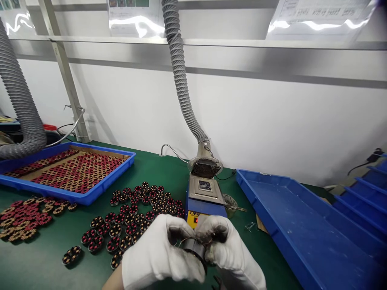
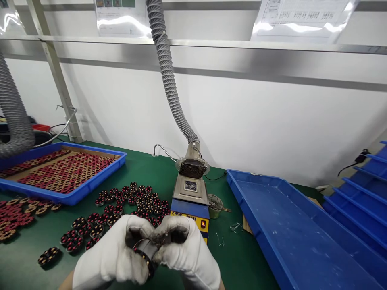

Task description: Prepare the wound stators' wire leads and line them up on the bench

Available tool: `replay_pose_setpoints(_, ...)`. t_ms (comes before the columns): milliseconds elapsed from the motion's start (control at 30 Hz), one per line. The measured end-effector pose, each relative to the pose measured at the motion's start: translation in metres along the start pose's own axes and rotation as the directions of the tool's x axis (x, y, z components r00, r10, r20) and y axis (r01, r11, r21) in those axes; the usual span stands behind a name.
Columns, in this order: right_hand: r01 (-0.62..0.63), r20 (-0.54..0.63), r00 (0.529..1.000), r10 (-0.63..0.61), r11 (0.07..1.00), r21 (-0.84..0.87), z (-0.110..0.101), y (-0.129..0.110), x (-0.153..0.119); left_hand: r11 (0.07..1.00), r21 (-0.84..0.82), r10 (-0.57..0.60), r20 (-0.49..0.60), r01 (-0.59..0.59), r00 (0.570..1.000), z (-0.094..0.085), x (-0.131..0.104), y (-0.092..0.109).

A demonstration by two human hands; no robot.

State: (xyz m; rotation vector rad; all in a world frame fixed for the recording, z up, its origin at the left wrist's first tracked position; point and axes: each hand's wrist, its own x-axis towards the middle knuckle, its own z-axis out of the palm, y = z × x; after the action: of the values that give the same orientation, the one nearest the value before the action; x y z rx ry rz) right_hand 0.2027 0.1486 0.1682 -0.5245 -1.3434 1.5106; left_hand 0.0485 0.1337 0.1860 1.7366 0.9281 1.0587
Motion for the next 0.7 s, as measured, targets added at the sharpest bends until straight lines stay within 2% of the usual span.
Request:
replay_pose_setpoints(33,0.014,-0.013,1.000,-0.014,1.000,0.015,0.003,0.001,0.001,0.994,0.083,0.074,-0.024,-0.072,0.997,0.000,0.000,0.000)
replay_pose_setpoints(100,0.090,-0.095,0.991,-0.090,0.996,0.001,0.010,0.003,0.002,0.934,0.278,0.255,-0.076,-0.225,0.964,0.001,0.000,-0.001)
replay_pose_setpoints(167,0.193,-0.259,0.941,-0.217,0.975,-0.112,0.019,0.003,0.002,0.861,0.406,0.387,-0.132,-0.306,0.913,0.001,-0.001,0.000)
replay_pose_setpoints(233,0.237,-0.451,0.823,-0.347,0.930,-0.282,0.023,0.003,0.000,0.752,0.557,0.521,-0.176,-0.352,0.836,0.002,-0.004,0.001)
replay_pose_setpoints(300,0.219,-0.637,0.642,-0.427,0.898,-0.381,0.021,0.003,-0.003,0.579,0.726,0.662,-0.155,-0.370,0.733,0.003,-0.007,0.004)
replay_pose_setpoints(333,0.224,-0.712,0.545,-0.442,0.895,-0.385,0.017,0.002,-0.005,0.510,0.778,0.703,-0.131,-0.367,0.699,0.003,-0.009,0.005)
replay_pose_setpoints(367,0.236,-0.763,0.476,-0.438,0.899,-0.369,0.012,0.002,-0.007,0.475,0.801,0.720,-0.117,-0.363,0.684,0.003,-0.010,0.006)
replay_pose_setpoints(400,0.254,-0.789,0.445,-0.423,0.905,-0.341,0.006,0.001,-0.008,0.482,0.799,0.715,-0.123,-0.358,0.688,0.002,-0.010,0.006)
replay_pose_setpoints(433,0.273,-0.791,0.459,-0.404,0.911,-0.307,0.002,0.001,-0.008,0.498,0.793,0.706,-0.136,-0.350,0.695,0.001,-0.010,0.007)
replay_pose_setpoints(467,0.284,-0.772,0.506,-0.385,0.919,-0.272,-0.001,0.000,-0.006,0.508,0.792,0.701,-0.151,-0.339,0.698,0.000,-0.010,0.006)
replay_pose_setpoints(533,0.235,-0.656,0.697,-0.291,0.956,-0.174,0.000,-0.001,-0.001,0.514,0.796,0.696,-0.168,-0.320,0.698,-0.003,-0.009,0.004)
replay_pose_setpoints(567,0.196,-0.565,0.794,-0.226,0.974,-0.114,0.005,-0.002,0.002,0.507,0.801,0.698,-0.165,-0.318,0.697,-0.004,-0.009,0.002)
replay_pose_setpoints(600,0.152,-0.465,0.871,-0.158,0.987,-0.052,0.011,-0.003,0.005,0.498,0.807,0.701,-0.157,-0.319,0.696,-0.005,-0.009,0.001)
replay_pose_setpoints(633,0.105,-0.375,0.922,-0.095,0.994,0.008,0.018,-0.003,0.007,0.486,0.813,0.706,-0.148,-0.321,0.693,-0.006,-0.009,-0.001)
replay_pose_setpoints(700,0.049,-0.269,0.963,-0.013,0.991,0.126,0.031,-0.003,0.010,0.478,0.816,0.703,-0.132,-0.326,0.698,-0.007,-0.008,-0.004)
